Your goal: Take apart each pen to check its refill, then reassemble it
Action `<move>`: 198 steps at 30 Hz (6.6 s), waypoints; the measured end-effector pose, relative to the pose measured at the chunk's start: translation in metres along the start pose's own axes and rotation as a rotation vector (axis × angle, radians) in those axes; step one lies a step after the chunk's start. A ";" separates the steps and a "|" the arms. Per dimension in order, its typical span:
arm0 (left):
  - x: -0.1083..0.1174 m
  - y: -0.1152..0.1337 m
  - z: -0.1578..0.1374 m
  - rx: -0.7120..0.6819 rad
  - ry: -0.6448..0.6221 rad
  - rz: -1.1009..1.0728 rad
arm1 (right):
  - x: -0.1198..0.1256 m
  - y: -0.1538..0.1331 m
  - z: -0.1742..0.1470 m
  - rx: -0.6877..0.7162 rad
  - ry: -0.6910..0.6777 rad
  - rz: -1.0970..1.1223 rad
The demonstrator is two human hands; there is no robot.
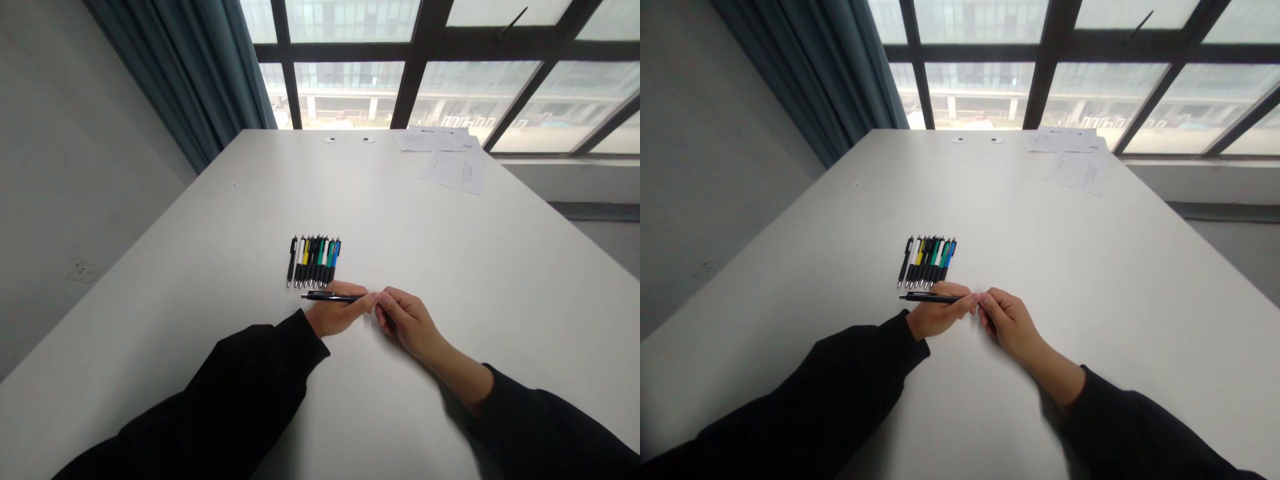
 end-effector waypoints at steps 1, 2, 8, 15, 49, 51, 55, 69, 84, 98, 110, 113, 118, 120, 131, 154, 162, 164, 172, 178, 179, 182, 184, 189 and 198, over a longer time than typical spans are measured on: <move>0.000 -0.001 0.000 0.009 0.010 -0.008 | 0.000 -0.001 0.000 0.017 -0.005 0.001; 0.000 -0.001 0.000 0.022 0.024 -0.015 | -0.001 -0.001 0.000 0.037 -0.011 0.007; 0.001 -0.006 0.000 0.059 0.028 -0.019 | -0.002 -0.005 0.000 0.116 -0.036 0.099; 0.001 -0.008 0.001 0.065 0.016 -0.073 | -0.001 0.001 0.002 0.036 -0.015 0.091; 0.002 -0.008 0.002 0.073 0.045 -0.082 | -0.004 0.000 0.001 0.075 -0.010 0.120; 0.002 -0.008 0.002 0.088 0.042 -0.081 | -0.004 0.002 0.001 0.072 -0.004 0.107; 0.001 -0.006 0.001 0.103 0.025 -0.083 | -0.002 0.003 0.000 0.086 -0.020 0.116; 0.001 -0.007 0.000 0.088 -0.059 -0.145 | -0.003 -0.003 -0.001 0.094 -0.041 0.128; 0.000 -0.009 0.000 0.104 -0.036 -0.117 | -0.001 -0.002 -0.002 0.122 -0.029 0.070; 0.000 -0.010 0.001 0.127 -0.034 -0.179 | 0.000 0.003 -0.002 0.170 -0.043 0.078; 0.002 -0.009 0.002 0.101 -0.021 -0.164 | -0.001 0.001 -0.001 0.225 -0.041 0.103; 0.001 -0.007 0.002 0.095 -0.014 -0.162 | -0.001 0.001 -0.001 0.242 -0.041 0.096; 0.002 -0.006 0.002 0.075 -0.004 -0.150 | 0.000 0.000 -0.002 0.253 -0.027 0.084; 0.002 -0.007 0.002 0.072 -0.006 -0.154 | 0.000 0.000 -0.002 0.261 -0.020 0.086; 0.002 -0.010 0.002 0.064 -0.007 -0.152 | 0.000 0.000 -0.001 0.289 0.027 0.109; 0.003 -0.012 0.004 0.087 0.007 -0.153 | -0.002 -0.002 -0.001 0.308 0.031 0.103; 0.003 -0.012 0.003 0.126 0.021 -0.186 | 0.000 -0.005 -0.002 0.252 0.076 0.043; 0.002 -0.012 0.003 0.145 0.021 -0.228 | 0.001 -0.004 -0.003 0.234 0.075 0.035; 0.001 -0.012 0.003 0.171 0.008 -0.290 | 0.001 -0.002 -0.003 0.237 0.061 0.047; 0.004 -0.013 0.004 0.173 0.053 -0.284 | 0.000 -0.005 -0.004 0.216 0.085 0.012; 0.004 -0.012 0.004 0.181 0.065 -0.285 | 0.001 -0.005 -0.003 0.221 0.096 -0.002; 0.004 -0.011 0.004 0.200 0.093 -0.277 | 0.009 -0.006 0.001 0.274 0.135 -0.111; 0.004 -0.010 0.004 0.210 0.098 -0.269 | 0.020 -0.006 0.006 0.332 0.157 -0.254; 0.004 -0.009 0.004 0.211 0.100 -0.251 | 0.051 -0.012 0.014 0.465 0.137 -0.664; 0.004 -0.012 0.004 0.214 0.085 -0.210 | 0.041 -0.021 0.002 0.472 -0.114 -0.734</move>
Point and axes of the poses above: each hand's wrist, its own z-axis towards the middle knuckle, its own x-axis out of the back of the hand, y = z × x, the point moved 2 cm from there along z, towards the middle knuckle, and after that the axes turned 10 degrees about y, right-handed, at the moved point
